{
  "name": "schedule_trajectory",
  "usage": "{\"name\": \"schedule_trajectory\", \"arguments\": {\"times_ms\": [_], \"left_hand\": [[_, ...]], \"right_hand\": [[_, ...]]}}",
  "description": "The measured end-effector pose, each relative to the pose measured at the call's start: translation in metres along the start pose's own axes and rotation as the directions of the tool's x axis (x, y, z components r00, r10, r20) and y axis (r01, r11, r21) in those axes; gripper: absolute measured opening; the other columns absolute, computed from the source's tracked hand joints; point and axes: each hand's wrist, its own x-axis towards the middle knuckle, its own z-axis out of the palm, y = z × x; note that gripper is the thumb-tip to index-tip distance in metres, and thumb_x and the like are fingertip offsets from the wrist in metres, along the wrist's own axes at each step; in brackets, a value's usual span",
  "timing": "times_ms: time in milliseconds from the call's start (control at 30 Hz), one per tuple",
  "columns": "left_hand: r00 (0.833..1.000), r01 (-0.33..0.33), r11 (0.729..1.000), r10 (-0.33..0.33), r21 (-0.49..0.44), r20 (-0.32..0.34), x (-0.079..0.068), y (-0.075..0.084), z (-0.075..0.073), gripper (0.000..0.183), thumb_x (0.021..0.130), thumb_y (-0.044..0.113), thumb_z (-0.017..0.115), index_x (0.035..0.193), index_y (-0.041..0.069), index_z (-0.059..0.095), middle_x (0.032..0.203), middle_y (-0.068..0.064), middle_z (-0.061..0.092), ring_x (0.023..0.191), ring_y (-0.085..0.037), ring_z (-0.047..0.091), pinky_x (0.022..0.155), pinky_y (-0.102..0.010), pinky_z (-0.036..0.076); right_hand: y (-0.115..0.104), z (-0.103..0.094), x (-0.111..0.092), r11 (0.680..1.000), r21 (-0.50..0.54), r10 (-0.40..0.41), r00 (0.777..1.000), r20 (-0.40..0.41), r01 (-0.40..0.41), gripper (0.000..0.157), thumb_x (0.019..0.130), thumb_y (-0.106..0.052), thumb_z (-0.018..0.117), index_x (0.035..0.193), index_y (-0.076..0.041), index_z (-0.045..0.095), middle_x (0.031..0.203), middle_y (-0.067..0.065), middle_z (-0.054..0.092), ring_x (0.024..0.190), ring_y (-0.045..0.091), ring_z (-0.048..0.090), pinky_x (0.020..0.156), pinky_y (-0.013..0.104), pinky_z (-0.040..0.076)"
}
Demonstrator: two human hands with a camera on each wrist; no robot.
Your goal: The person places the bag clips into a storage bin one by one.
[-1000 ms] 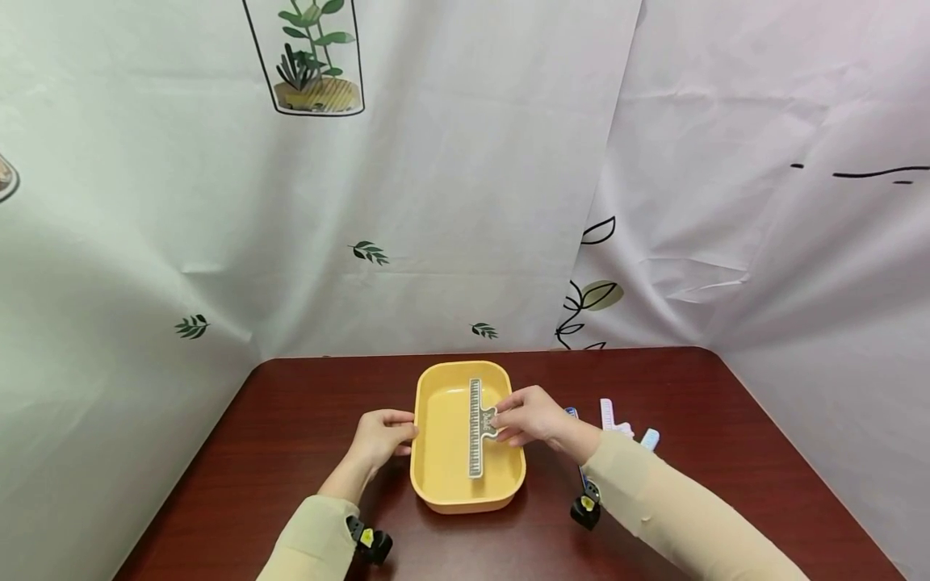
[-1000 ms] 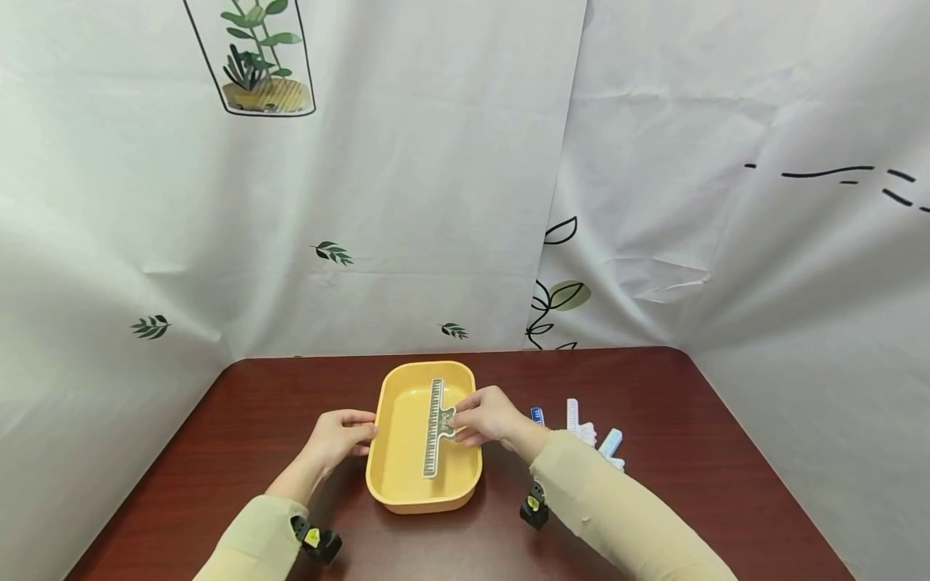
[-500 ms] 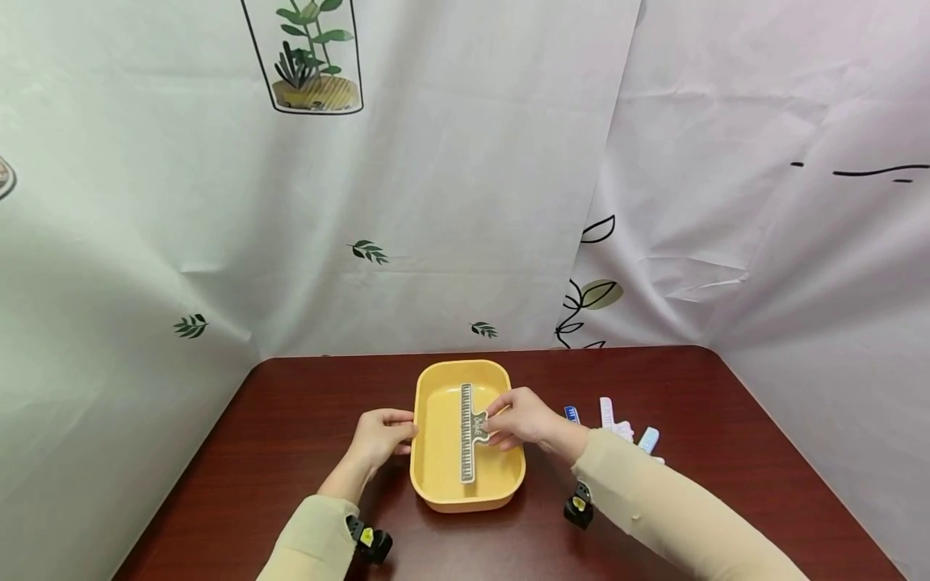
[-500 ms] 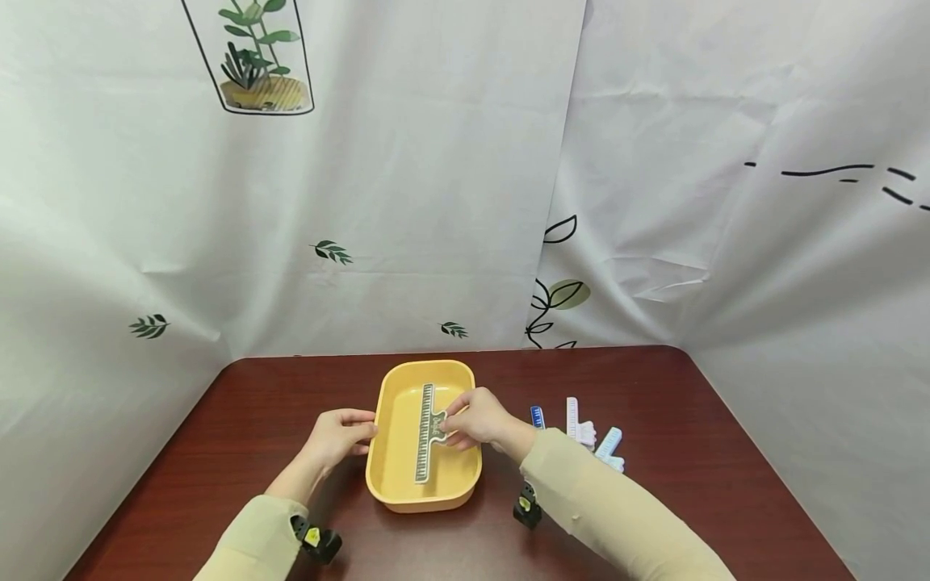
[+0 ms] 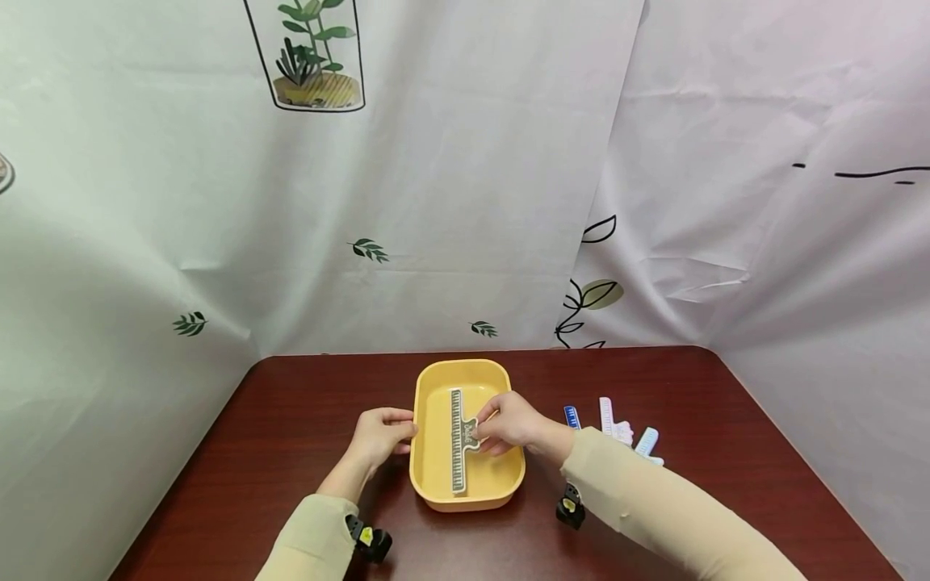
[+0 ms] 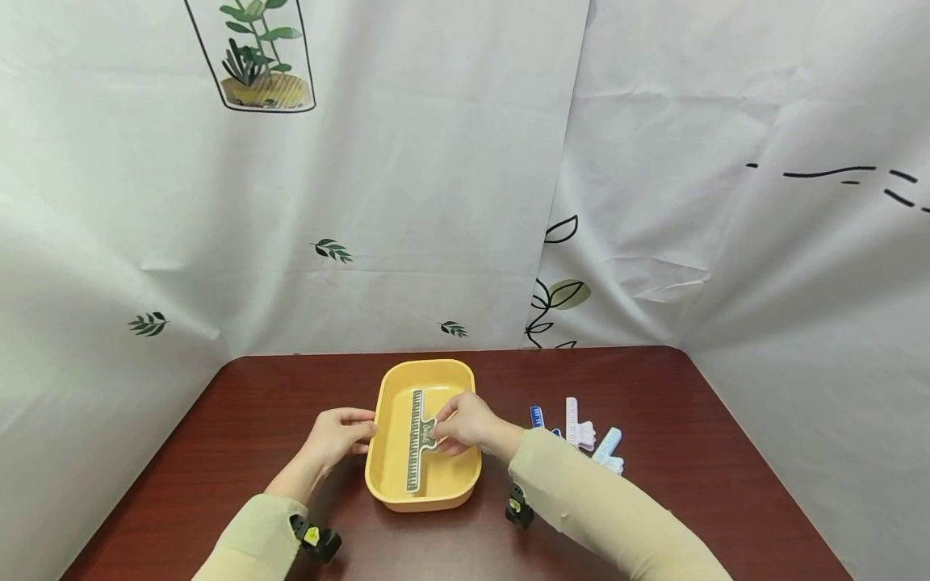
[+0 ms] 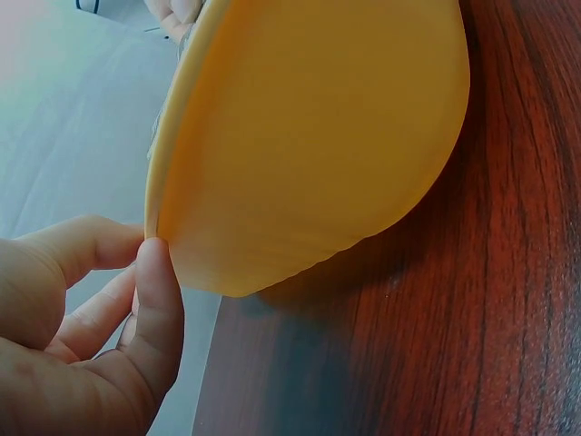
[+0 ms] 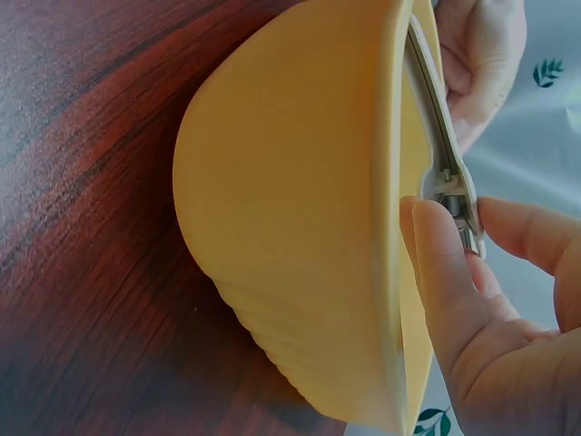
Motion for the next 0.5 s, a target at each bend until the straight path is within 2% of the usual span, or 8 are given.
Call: {"name": "schedule_trajectory", "arguments": {"times_ms": [167,500], "left_hand": [[1.0,-0.002,1.0,0.002,0.0,0.003,0.0,0.0,0.0,0.027,0.079,-0.001,0.066,0.105,-0.01,0.064,0.086,-0.013,0.068,0.069,-0.015,0.065,0.058,-0.029,0.058],[1.0,0.004,1.0,-0.004,0.002,-0.001,0.0,-0.001,0.001,0.027,0.079,-0.001,0.065,0.105,-0.009,0.065,0.086,-0.012,0.068,0.071,-0.016,0.065,0.058,-0.029,0.058]], "right_hand": [[-0.001,0.005,0.0,1.0,0.0,0.007,1.0,0.011,-0.007,0.018,0.079,-0.005,0.071,0.091,0.002,0.059,0.073,0.01,0.068,0.061,0.021,0.07,0.051,0.032,0.057],[-0.005,0.012,0.0,1.0,-0.01,0.01,0.999,0.037,-0.009,0.016,0.079,-0.003,0.069,0.089,0.002,0.058,0.072,0.012,0.068,0.07,0.031,0.071,0.053,0.034,0.058]]}}
